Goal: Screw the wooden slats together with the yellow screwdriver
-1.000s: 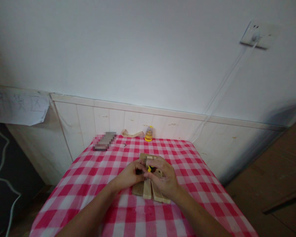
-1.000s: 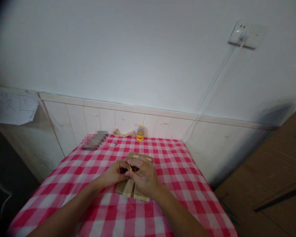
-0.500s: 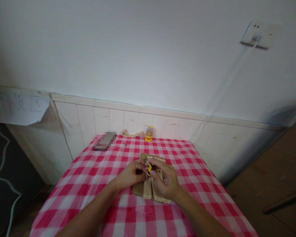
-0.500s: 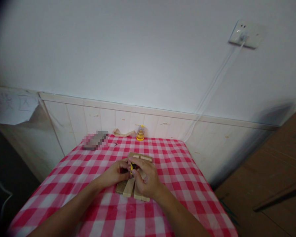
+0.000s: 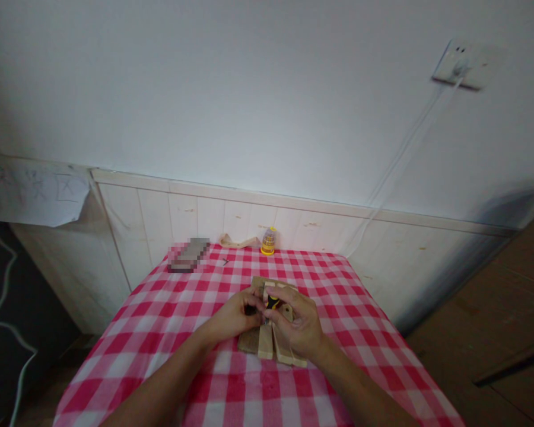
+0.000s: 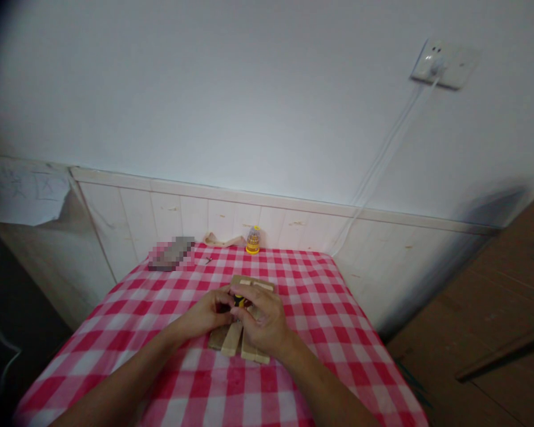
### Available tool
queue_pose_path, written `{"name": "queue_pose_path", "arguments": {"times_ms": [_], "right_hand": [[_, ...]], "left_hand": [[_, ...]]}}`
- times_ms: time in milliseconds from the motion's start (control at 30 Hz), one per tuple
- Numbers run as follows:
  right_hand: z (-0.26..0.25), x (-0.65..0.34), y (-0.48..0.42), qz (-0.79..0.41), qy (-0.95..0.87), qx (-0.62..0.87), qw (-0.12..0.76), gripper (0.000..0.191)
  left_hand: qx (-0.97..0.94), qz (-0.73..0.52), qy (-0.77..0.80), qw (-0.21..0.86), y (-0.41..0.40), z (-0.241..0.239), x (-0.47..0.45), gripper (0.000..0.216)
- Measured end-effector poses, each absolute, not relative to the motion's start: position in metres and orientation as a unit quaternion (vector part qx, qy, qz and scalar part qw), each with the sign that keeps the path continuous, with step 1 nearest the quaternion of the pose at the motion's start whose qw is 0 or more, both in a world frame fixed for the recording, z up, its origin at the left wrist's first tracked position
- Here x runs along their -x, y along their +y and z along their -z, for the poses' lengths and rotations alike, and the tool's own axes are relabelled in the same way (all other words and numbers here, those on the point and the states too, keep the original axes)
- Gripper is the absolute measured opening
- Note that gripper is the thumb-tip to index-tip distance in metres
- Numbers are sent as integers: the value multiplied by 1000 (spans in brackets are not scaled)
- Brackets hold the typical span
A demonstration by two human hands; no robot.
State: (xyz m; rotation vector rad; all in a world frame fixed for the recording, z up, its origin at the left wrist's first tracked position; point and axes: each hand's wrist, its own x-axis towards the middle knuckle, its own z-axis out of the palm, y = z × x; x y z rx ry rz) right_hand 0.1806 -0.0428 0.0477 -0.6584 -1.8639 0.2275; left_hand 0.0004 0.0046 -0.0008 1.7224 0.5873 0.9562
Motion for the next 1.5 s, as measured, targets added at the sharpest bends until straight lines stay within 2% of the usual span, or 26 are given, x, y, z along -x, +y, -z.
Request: {"name": "queue_pose_path", "arguments": {"times_ms": [300, 700, 1033, 1333, 1500], "right_hand": [[-52, -177, -44, -87, -778, 292, 550, 38], [-43, -187, -47, -104, -788, 322, 515, 47], [-37, -181, -43, -135, -753, 331, 552, 39], [-32, -181, -41, -100, -730, 380, 559, 44], [-37, -182, -40, -59, -755, 342, 556, 47]], "left_hand": [[-717, -388, 250, 523, 6, 3, -1, 22], [-713, -404, 225, 527, 8, 8, 0, 12], [-705, -398, 235, 538, 6, 4, -1, 14], [-709, -390, 244, 534, 2, -5, -1, 18], [-717, -383, 251, 526, 2, -5, 0, 16]]}}
